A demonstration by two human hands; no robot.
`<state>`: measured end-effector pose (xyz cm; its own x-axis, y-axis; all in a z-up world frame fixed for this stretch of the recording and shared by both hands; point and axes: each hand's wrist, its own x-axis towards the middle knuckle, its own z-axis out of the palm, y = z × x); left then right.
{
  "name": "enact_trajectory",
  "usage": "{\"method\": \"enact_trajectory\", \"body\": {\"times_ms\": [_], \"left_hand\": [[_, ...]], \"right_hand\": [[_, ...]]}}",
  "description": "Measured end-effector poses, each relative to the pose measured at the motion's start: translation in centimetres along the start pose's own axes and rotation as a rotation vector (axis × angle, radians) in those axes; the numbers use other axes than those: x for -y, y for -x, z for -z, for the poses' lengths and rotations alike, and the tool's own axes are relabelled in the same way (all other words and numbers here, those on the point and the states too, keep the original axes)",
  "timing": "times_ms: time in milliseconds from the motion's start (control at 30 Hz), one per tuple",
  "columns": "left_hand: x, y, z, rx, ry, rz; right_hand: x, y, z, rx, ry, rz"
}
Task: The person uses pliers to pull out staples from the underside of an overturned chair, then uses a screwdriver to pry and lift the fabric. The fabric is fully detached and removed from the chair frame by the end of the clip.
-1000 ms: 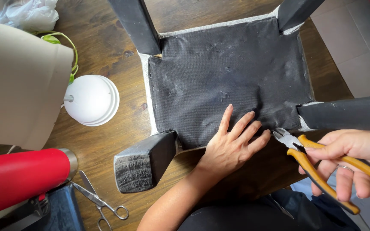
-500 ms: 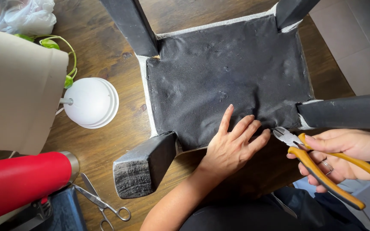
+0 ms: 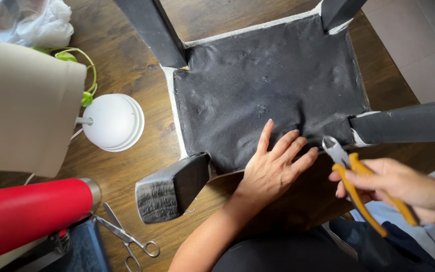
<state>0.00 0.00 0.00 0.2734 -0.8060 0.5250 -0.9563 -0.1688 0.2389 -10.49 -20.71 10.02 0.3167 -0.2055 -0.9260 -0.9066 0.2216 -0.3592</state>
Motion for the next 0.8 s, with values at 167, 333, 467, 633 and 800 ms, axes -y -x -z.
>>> {"method": "enact_trajectory", "body": {"times_ms": [167,333,467,633,800], "left_hand": [[0.0,-0.2,1.2,-0.014,-0.007,-0.004],[-0.1,0.1,0.7,-0.015,-0.064,-0.039],[-0.5,0.0,0.6,0.004,-0.075,-0.02],[-0.6,-0.1,0.7,0.05,-0.066,-0.017],[-1.2,-0.9,1.3,0.051,-0.084,0.052]], "right_hand": [[-4.7,-0.1,0.5,0.066,-0.134,-0.031],[-10.0,-1.0,0.5,0.175,-0.295,0.044],[-13.6,-1.7,-0.9,0.376,-0.527,-0.079],[-13.6,-2.2,1.4,0.496,-0.468,0.144],[-10.8,-1.8,2.4,0.406,-0.431,0.091]]}}
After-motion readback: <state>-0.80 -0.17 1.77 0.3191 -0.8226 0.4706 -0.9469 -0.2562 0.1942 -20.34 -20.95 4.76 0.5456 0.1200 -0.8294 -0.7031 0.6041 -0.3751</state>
